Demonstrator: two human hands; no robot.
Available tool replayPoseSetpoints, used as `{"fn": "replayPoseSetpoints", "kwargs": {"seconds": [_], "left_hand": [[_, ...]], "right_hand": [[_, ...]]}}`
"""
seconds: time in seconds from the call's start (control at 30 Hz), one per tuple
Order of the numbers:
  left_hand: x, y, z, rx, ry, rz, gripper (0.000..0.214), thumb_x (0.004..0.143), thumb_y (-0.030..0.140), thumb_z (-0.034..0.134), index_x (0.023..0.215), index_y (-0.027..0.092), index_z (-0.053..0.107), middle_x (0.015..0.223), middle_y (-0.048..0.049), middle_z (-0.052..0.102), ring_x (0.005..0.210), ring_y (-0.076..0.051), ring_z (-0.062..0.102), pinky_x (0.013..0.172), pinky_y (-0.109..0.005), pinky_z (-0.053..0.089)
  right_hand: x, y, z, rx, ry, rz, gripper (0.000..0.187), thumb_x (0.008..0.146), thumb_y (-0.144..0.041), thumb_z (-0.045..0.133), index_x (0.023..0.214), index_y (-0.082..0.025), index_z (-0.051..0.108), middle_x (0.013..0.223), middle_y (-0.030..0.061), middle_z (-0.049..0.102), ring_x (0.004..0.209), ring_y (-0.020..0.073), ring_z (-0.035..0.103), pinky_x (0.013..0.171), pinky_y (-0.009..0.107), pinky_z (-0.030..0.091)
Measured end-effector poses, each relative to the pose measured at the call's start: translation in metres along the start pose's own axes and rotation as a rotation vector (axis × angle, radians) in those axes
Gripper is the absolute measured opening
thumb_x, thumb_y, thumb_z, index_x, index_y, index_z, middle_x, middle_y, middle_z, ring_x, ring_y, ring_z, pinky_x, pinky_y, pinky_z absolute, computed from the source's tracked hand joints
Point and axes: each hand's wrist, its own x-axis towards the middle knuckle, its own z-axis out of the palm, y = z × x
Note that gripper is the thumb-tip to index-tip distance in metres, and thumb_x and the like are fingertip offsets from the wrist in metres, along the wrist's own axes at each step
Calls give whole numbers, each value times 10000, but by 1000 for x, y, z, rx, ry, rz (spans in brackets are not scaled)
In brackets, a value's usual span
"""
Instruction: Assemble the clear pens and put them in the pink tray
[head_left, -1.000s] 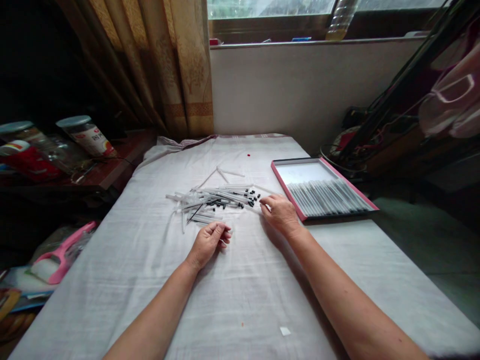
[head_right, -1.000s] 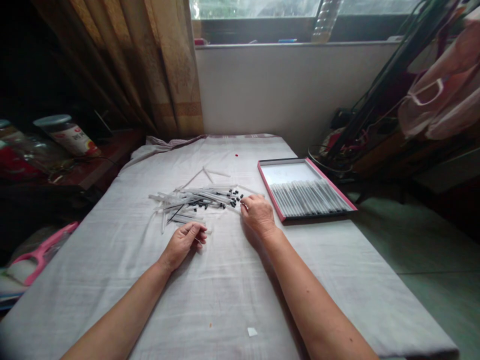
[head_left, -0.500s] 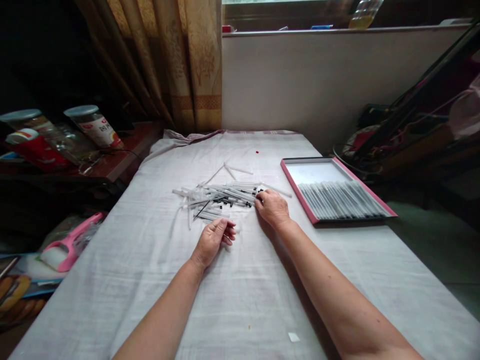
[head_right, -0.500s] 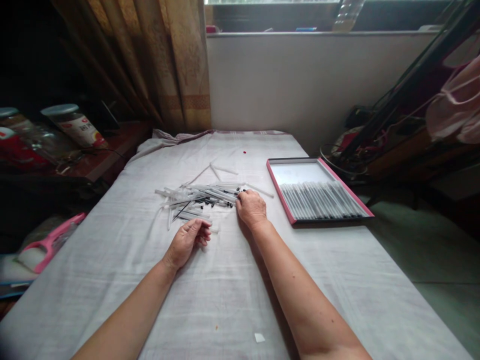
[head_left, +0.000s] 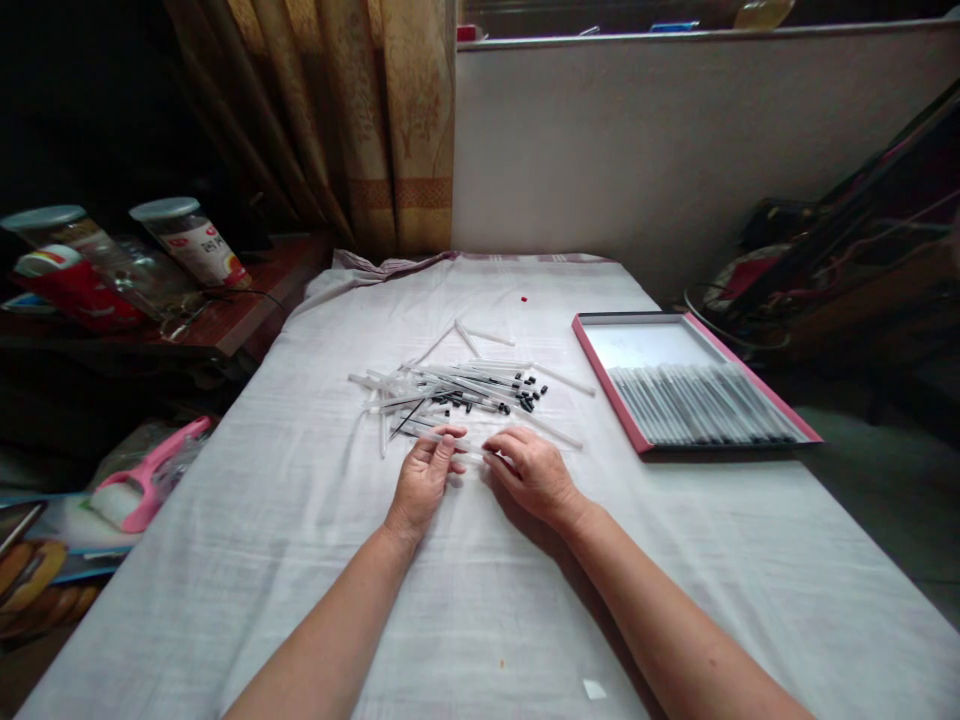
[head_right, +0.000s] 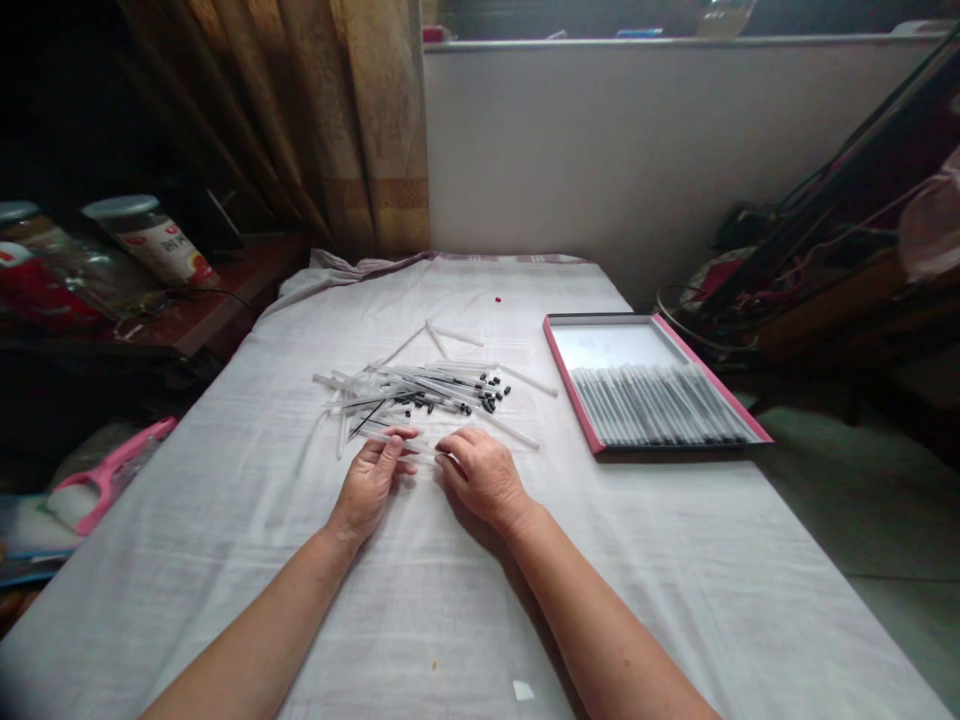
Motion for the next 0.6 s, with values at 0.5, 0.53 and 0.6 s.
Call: {"fn": "replayPoseSetpoints", "kwargs": {"seconds": [0.5,0.53,0.6], "left_hand": [[-3,11,-3,60,-40,-21,499,805,664,527,943,185,550,481,108,349,354,-43,272,339,-156,211],[-3,12,-3,66,-46,-25,491,810,660,521,944,188,541,488,107,356,355,-42,275,340,-155,210],[-3,12,-3,74,-57,-40,463,821,644,512,929,194,520,507,103,378,359,-40,290,342,-151,214]], "right_hand": [[45,31,-15,-455,-90,432,221,868,-363,561,930,-264,749,993,54,679,898,201,601,701,282,423],[47,31,-15,-460,-106,431,221,862,-369,567,928,-266,753,990,57,679,890,202,604,689,282,422],[51,32,-14,-454,-129,426,215,852,-372,581,914,-267,759,970,63,682,874,206,612,662,282,419]]}}
